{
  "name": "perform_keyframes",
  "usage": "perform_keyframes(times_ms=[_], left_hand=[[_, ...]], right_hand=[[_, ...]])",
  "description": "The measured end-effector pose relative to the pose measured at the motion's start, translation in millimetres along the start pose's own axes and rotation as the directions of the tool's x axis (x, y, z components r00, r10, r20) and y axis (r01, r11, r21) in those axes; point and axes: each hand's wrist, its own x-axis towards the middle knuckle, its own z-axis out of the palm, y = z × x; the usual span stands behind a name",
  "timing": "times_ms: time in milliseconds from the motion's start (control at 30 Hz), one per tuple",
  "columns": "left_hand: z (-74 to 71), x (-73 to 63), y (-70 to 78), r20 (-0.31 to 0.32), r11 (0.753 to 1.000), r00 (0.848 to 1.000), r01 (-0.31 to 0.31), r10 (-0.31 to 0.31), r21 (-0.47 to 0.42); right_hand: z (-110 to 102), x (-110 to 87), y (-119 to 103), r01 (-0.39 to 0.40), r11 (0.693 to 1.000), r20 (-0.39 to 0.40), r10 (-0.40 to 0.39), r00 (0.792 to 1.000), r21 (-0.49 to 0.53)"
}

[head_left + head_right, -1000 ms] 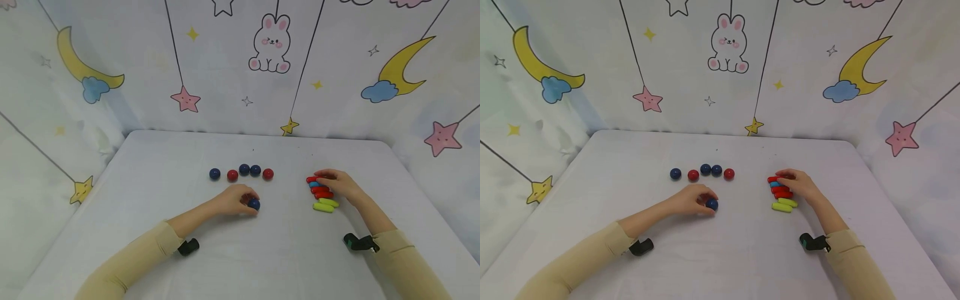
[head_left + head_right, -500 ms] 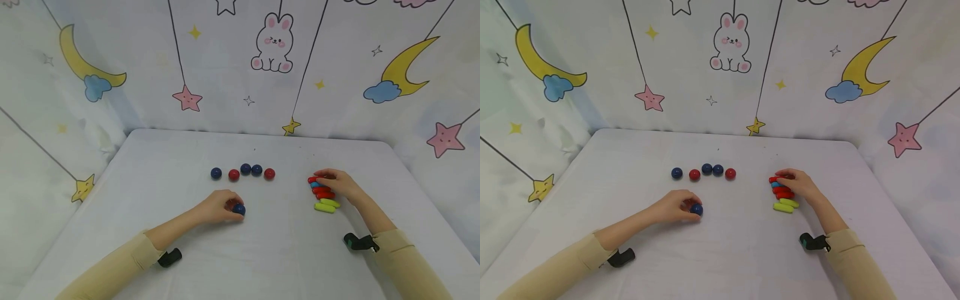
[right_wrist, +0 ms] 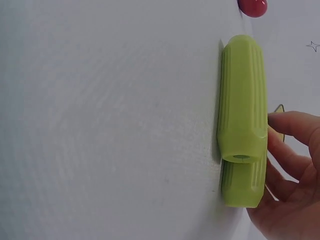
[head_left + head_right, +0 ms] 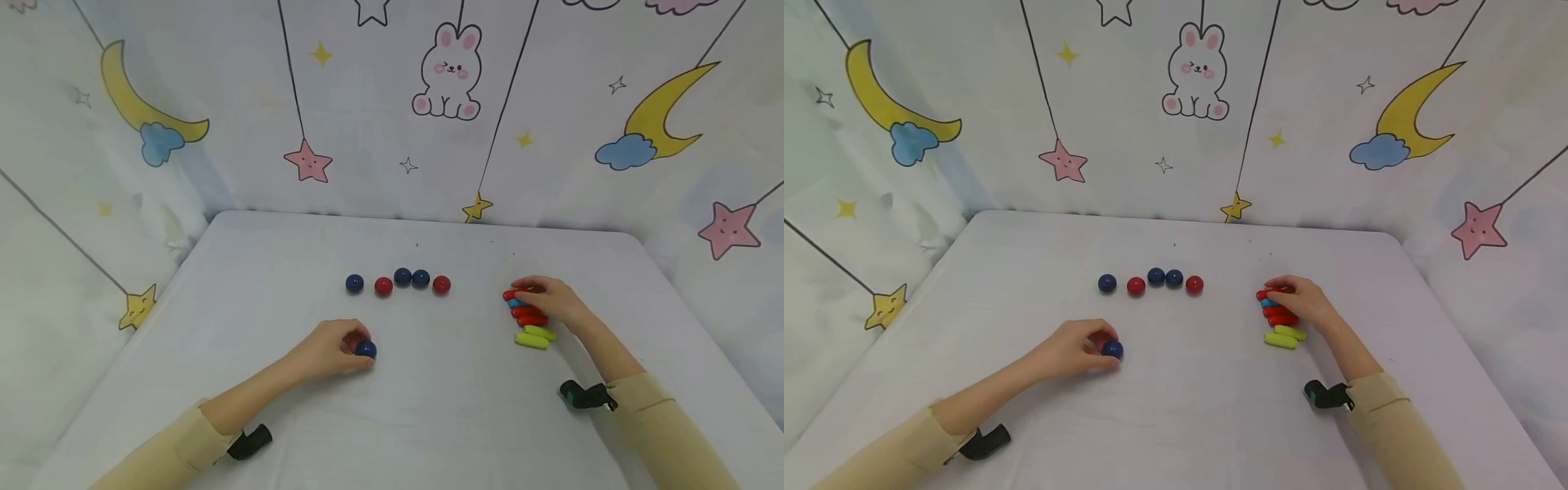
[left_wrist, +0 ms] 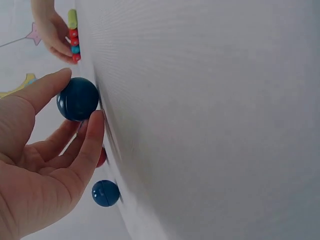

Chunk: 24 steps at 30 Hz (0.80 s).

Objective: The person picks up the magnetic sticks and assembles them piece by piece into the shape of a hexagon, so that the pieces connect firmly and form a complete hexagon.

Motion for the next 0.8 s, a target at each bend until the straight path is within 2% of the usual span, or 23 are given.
perform_keyframes(times_ms=[233,500,667,800], left_hand=[[-4.6,-11.5,-1.9,-0.023,1.0,1.0,0.012,-0.011,0.012],[-5.4,-18.0,-3.6,-0.041,1.0,0.999,0.008,-0.009,-0.013],[-4.0,-20.0,-4.2,-0.049,0.999,0.999,-0.023,0.022,-0.023],[-3.4,-20.9,-4.4,-0.056,0.999,0.998,-0.035,0.033,-0.037]], right_hand=[[1,5.7,-8,0.023,0.998,0.009,-0.022,1.0,-0.05],[7,15.0,-14,0.048,0.99,0.014,-0.046,0.999,-0.13],[15,18.8,-16,0.114,0.979,0.009,-0.114,0.993,-0.167],[23,19.0,-22,0.152,0.977,0.015,-0.152,0.988,-0.149]])
